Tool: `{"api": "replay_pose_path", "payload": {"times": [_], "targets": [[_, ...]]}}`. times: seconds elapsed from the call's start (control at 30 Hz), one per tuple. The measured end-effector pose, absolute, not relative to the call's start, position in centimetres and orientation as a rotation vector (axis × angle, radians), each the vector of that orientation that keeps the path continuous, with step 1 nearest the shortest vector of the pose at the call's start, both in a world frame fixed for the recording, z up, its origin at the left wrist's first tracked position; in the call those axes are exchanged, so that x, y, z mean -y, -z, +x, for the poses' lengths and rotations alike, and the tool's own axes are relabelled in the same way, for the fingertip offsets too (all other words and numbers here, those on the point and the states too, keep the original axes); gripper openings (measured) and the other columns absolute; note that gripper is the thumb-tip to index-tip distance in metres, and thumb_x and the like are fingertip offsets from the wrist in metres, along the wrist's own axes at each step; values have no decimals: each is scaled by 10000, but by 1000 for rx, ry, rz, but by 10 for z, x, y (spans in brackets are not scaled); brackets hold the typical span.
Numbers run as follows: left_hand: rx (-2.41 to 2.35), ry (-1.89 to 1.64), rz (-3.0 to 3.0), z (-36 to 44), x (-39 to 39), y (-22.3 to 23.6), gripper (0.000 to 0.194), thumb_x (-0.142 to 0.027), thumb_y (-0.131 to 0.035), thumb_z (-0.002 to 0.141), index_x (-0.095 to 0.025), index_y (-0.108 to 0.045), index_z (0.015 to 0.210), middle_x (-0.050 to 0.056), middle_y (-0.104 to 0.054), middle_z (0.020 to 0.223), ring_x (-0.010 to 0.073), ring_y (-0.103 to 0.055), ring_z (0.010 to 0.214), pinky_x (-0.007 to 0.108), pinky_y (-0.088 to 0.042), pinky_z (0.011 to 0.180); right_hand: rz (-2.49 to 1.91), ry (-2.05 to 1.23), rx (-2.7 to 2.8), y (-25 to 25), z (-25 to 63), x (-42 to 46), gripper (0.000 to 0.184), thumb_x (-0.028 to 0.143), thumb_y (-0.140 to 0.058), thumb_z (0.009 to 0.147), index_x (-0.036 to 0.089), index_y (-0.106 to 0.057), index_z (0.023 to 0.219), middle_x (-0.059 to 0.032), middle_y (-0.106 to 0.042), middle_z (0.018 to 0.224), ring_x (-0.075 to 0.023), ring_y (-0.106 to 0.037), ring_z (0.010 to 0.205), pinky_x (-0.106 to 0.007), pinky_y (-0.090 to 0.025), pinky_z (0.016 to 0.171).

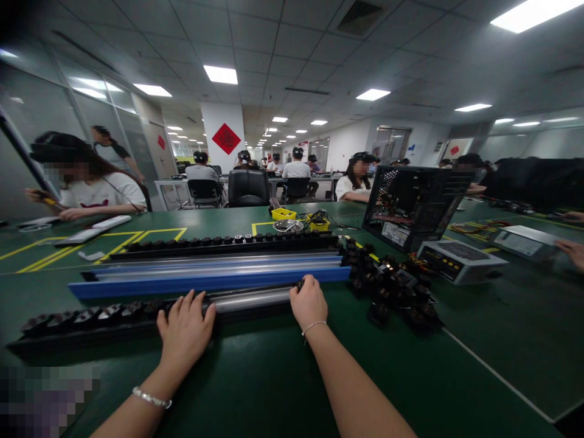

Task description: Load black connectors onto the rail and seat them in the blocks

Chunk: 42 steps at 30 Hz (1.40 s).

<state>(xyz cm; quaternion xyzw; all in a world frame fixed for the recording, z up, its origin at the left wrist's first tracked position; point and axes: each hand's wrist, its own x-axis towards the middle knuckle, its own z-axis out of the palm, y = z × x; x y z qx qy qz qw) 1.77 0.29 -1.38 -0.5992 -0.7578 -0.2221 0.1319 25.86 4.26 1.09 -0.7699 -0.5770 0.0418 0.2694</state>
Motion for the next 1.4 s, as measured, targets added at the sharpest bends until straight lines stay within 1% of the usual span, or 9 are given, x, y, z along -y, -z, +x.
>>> {"api": "replay_pose_path", "payload": {"times": [0.3, 0.73, 0.93, 1.4], "targets": [[2219, 652, -1759, 15, -5, 16, 506, -420, -301, 856, -162, -523, 1230, 137, -470, 1340, 317, -366, 1246, 581, -171, 1027, -2086, -179, 1500, -11, 265, -47, 281, 254, -432, 800, 174, -485, 1064, -87, -605, 985, -197, -590, 863, -275, -384, 656], [2233, 654, -1774, 15, -5, 15, 516, -427, -284, 860, -156, -522, 1229, 145, -444, 1359, 323, -355, 1251, 581, -163, 1028, -2020, -166, 1462, -10, 269, -48, 290, 202, -434, 792, 148, -507, 1068, -102, -616, 984, -196, -587, 895, -262, -396, 731], [2246, 637, -1733, 17, -4, 14, 490, -400, -308, 855, -163, -527, 1224, 140, -427, 1372, 303, -360, 1250, 563, -158, 1038, -2035, -193, 1444, -9, 271, -50, 309, 193, -441, 792, 145, -505, 1090, -102, -620, 999, -198, -590, 900, -260, -398, 736], [2259, 628, -1753, 14, -7, 17, 504, -425, -306, 853, -174, -519, 1235, 138, -416, 1382, 307, -346, 1260, 565, -158, 1034, -2087, -186, 1411, -11, 281, -50, 315, 196, -419, 793, 142, -504, 1092, -112, -624, 987, -206, -599, 899, -262, -416, 719]]}}
